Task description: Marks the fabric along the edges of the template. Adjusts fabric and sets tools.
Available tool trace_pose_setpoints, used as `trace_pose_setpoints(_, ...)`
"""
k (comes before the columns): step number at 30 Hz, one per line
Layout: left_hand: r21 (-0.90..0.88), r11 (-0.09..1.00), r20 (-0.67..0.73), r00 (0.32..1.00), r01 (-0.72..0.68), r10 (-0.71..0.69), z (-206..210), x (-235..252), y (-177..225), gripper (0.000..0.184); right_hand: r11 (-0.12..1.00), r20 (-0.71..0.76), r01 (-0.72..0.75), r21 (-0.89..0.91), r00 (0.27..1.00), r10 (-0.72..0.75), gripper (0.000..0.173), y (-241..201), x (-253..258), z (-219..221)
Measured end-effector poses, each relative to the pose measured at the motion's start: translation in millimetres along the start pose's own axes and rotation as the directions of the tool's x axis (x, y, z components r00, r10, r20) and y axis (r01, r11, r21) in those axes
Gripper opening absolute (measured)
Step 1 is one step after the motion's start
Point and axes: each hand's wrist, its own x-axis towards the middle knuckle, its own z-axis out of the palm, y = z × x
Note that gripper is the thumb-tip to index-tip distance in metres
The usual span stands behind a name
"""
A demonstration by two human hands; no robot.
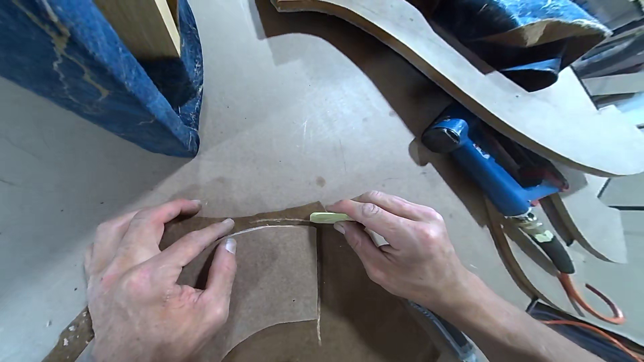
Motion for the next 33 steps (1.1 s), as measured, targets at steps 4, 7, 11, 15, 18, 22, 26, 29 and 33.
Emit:
trace_pose_setpoints(4,0.004,1.000,0.003,1.000,0.003,-0.003,-0.2,0.6,1.4,0.032,1.000,-0.004,-0.028,-0.009,1.000,0.028,0.019,3.8,-5.2,-9.5)
trace_pose_setpoints(7,-0.139,0.990,-0.102,0.995,-0.015,0.001,-2.1,0.9,-0.3,0.031,0.991,-0.037,-0.080,0.107,0.996,0.084,0.020,1.1,-0.8,-29.5)
trace_pose_setpoints(11,-0.271,0.962,-0.321,0.939,0.032,-0.121,-36.7,-7.7,-17.6,0.024,0.984,-0.043,-0.015,0.180,0.999,0.023,0.022,-11.8,30.4,-34.5)
trace_pose_setpoints(15,-0.127,0.971,-0.193,0.955,0.204,-0.226,-80.1,-65.1,-28.9,0.024,0.965,0.023,0.123,0.231,0.991,-0.132,0.019,-32.7,67.4,-4.9)
trace_pose_setpoints(18,0.045,0.962,-0.122,0.957,0.269,-0.262,-85.2,-119.1,-17.5,0.023,0.943,0.075,0.238,0.234,0.962,-0.261,0.017,-59.1,92.1,24.1)
trace_pose_setpoints(22,0.126,0.929,-0.183,0.928,0.349,-0.324,-65.3,-179.8,-4.1,0.021,0.875,0.143,0.374,0.308,0.891,-0.431,0.019,-105.5,112.2,63.7)
trace_pose_setpoints(26,0.127,0.879,-0.248,0.873,0.459,-0.420,-67.6,-219.7,-4.2,0.024,0.778,0.204,0.441,0.447,0.797,-0.569,0.019,-156.0,115.8,98.2)
trace_pose_setpoints(29,0.103,0.829,-0.278,0.816,0.550,-0.507,-91.7,-240.0,-21.2,0.027,0.734,0.239,0.467,0.493,0.738,-0.630,0.019,-186.3,110.2,112.5)
trace_pose_setpoints(33,0.197,0.797,-0.331,0.804,0.571,-0.494,-132.0,-284.7,-71.5,0.035,0.675,0.261,0.488,0.553,0.668,-0.697,0.018,-224.4,102.3,131.8)
